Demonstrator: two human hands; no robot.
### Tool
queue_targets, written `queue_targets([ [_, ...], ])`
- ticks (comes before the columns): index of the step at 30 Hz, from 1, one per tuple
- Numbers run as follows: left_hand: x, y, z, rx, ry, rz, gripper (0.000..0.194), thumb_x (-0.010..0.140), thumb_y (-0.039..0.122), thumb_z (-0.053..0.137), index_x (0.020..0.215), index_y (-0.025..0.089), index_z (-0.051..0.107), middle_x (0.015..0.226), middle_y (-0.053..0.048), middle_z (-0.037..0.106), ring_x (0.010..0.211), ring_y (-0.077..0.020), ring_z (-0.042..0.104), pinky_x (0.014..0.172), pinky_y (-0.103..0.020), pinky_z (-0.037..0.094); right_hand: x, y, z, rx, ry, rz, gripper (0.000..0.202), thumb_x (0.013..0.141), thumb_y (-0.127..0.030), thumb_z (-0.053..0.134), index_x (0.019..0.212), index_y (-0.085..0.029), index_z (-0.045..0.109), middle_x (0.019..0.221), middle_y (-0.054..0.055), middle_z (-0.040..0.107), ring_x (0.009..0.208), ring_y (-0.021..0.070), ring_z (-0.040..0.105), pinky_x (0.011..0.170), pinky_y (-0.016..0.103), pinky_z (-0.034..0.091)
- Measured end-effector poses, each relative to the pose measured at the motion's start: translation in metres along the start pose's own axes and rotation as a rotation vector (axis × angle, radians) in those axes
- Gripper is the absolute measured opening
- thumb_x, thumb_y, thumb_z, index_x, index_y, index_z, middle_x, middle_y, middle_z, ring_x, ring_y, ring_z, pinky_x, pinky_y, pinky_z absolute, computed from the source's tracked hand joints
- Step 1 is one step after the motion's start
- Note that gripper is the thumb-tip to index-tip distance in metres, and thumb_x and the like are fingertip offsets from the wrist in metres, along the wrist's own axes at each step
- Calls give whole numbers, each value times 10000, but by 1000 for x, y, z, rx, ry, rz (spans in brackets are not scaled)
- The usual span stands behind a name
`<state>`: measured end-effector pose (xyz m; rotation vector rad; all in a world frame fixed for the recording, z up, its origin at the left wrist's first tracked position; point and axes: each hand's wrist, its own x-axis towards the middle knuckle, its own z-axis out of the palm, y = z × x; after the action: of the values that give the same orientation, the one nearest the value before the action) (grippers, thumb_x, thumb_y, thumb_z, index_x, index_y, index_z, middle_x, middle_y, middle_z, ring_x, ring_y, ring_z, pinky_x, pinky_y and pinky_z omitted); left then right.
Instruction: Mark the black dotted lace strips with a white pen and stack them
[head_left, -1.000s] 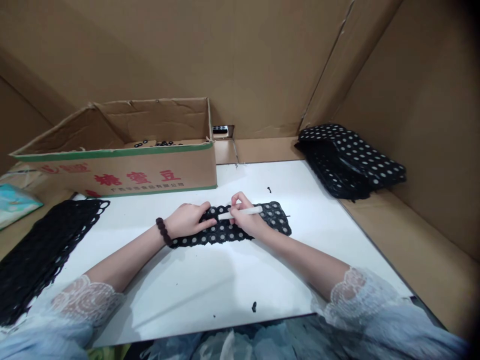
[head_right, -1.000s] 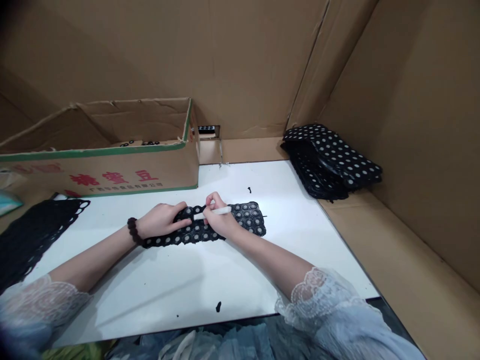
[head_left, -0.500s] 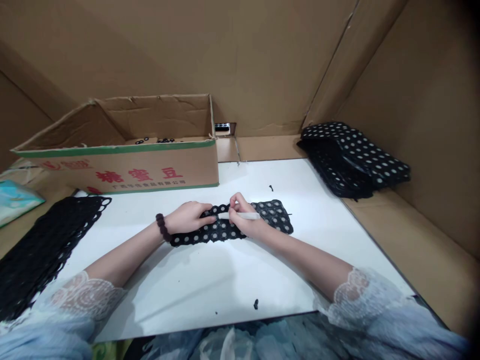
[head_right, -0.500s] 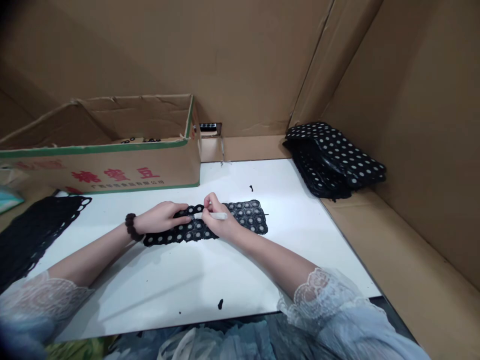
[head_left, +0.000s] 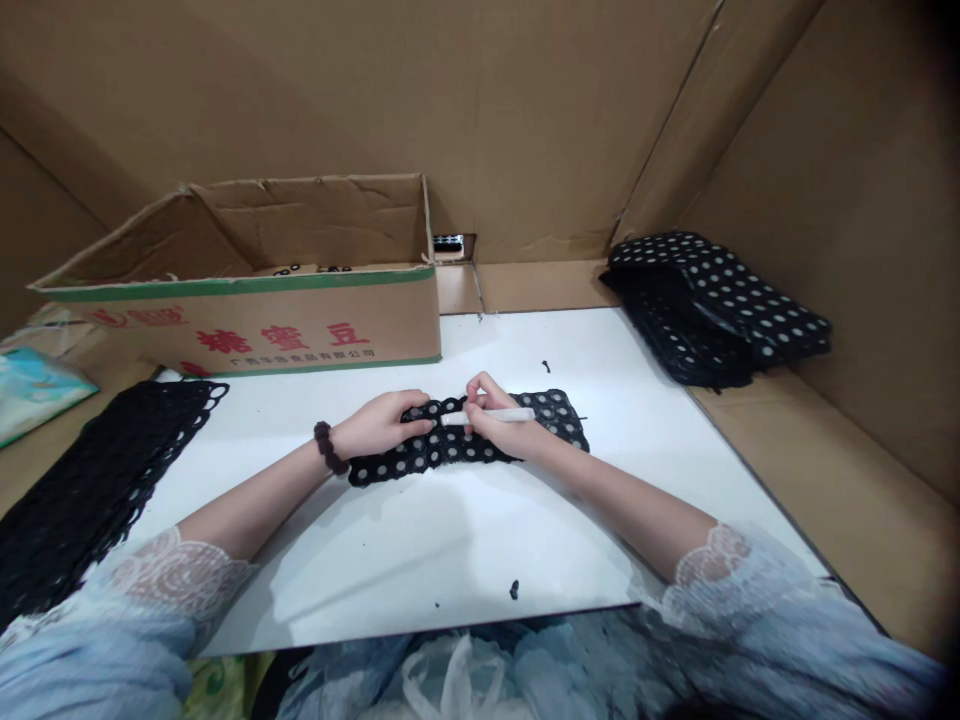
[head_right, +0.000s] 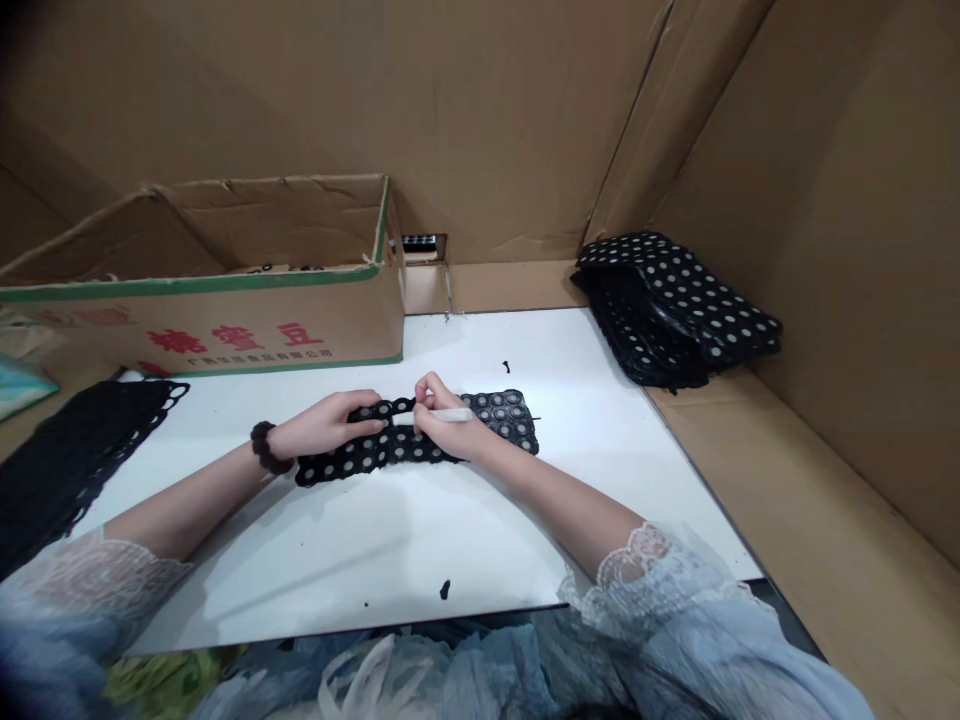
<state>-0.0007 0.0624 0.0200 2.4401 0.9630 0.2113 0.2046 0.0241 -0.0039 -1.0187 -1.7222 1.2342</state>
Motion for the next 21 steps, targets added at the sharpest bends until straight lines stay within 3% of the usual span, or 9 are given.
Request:
queue_targets([
  [5,1,0,3,44,-2,-52,190,796,351,408,757,175,470,762,-8,533,710,-160,493,648,-254,370,-2,-4,0,-109,-39,-31,68,781,-220,379,827,-218,329,601,-57,463,536,88,401,576,219,330],
  [10,-2,11,16,129,133,-34,154,805,288,381,732,169,447,719,-19,516,668,-155,482,616,-253,360,-5,-2,9,-307,-20,-134,45,793,-214,371,835,-215,356,607,-47,403,507,92,352,537,226,277],
  [16,-6,19,23,235,227,43,115,794,227,383,763,151,464,738,-39,513,681,-160,483,624,-255,355,-8,2,22,-444,66,-172,89,798,-171,345,864,-221,375,609,-30,368,484,105,326,519,241,238],
  [21,-4,14,21,242,212,35,147,807,252,390,791,134,475,759,-47,533,705,-166,502,634,-254,360,-8,1,27,-468,128,-154,110,817,-204,339,911,-225,391,610,-22,378,513,114,354,540,244,261],
])
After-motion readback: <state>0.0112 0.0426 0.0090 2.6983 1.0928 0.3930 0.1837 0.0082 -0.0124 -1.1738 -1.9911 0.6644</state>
